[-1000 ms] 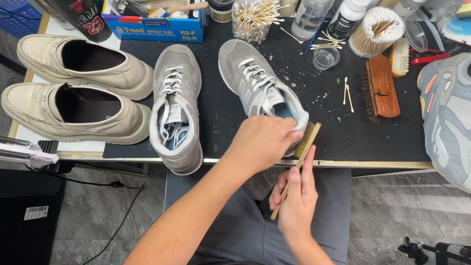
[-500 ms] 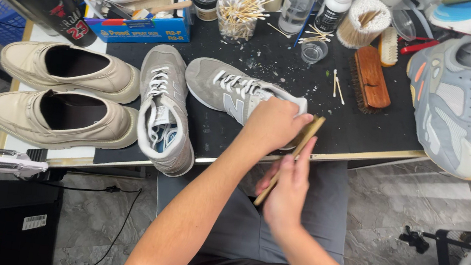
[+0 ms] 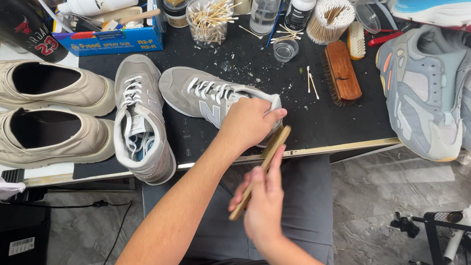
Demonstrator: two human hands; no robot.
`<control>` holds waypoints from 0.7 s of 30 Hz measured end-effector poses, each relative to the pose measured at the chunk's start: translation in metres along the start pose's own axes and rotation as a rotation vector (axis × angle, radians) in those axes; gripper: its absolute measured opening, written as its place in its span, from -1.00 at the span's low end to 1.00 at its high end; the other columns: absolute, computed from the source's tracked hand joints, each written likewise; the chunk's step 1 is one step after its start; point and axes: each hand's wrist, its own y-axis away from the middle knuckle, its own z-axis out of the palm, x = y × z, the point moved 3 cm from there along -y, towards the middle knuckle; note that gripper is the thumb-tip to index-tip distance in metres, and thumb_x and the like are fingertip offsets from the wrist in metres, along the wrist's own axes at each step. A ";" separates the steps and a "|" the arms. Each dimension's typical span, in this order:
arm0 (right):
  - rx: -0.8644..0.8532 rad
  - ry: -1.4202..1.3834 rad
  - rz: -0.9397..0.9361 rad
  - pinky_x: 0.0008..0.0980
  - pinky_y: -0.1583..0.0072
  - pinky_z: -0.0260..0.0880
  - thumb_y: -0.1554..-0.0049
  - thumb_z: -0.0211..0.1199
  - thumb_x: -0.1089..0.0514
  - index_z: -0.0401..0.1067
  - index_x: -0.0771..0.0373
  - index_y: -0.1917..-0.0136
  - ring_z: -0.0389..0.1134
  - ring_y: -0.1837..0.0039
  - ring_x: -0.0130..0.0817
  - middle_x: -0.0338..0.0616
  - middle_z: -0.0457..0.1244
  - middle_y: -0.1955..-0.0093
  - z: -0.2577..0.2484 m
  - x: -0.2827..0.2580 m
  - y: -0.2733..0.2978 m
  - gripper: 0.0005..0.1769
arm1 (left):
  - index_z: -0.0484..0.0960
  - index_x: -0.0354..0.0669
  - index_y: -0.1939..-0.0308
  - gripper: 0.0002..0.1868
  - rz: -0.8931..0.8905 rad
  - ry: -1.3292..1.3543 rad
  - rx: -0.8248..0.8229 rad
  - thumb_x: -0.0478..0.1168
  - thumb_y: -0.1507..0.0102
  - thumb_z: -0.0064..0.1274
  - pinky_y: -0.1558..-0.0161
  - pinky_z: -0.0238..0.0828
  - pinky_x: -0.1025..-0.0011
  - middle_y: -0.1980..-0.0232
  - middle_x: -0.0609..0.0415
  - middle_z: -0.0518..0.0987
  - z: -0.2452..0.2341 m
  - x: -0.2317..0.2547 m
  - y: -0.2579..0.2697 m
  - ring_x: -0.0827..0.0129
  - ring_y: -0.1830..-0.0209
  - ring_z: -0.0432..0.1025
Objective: The person cleans a pair of grey sneakers using cotton swabs and a wooden brush. They use a cotton swab to clean the sole patterns and inner lining, then switch to a wooden brush to scrub the upper mesh and white midsole. The person handles the shoes one at a time, rotating them to access different areas.
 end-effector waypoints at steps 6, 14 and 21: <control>0.035 -0.089 0.056 -0.35 0.39 0.33 -0.30 -0.09 0.14 -0.41 -0.38 -0.67 0.19 0.36 -0.44 -0.23 0.12 0.25 -0.005 -0.017 -0.037 -0.15 | 0.70 -0.32 0.40 -0.47 -0.011 -0.011 -0.014 0.15 -0.26 0.09 0.28 0.45 0.02 0.49 -0.30 0.58 -0.001 -0.001 0.001 -0.18 0.41 0.54; -0.005 0.014 0.116 -0.50 0.48 0.17 -0.33 -0.10 0.07 -0.31 -0.33 -0.71 0.08 0.49 -0.51 -0.21 0.06 0.34 -0.027 -0.025 -0.026 -0.21 | 0.70 -0.31 0.40 -0.47 -0.058 -0.013 -0.075 0.17 -0.24 0.10 0.27 0.45 0.04 0.47 -0.29 0.59 -0.001 0.000 -0.002 -0.16 0.41 0.54; -0.066 0.068 0.051 -0.45 0.50 0.22 -0.31 -0.13 0.11 -0.38 -0.22 -0.68 0.11 0.50 -0.47 -0.22 0.12 0.28 -0.019 -0.005 0.017 -0.21 | 0.68 -0.32 0.43 -0.46 -0.072 0.016 -0.071 0.16 -0.24 0.10 0.29 0.44 0.06 0.48 -0.27 0.59 -0.002 0.002 0.001 -0.15 0.43 0.54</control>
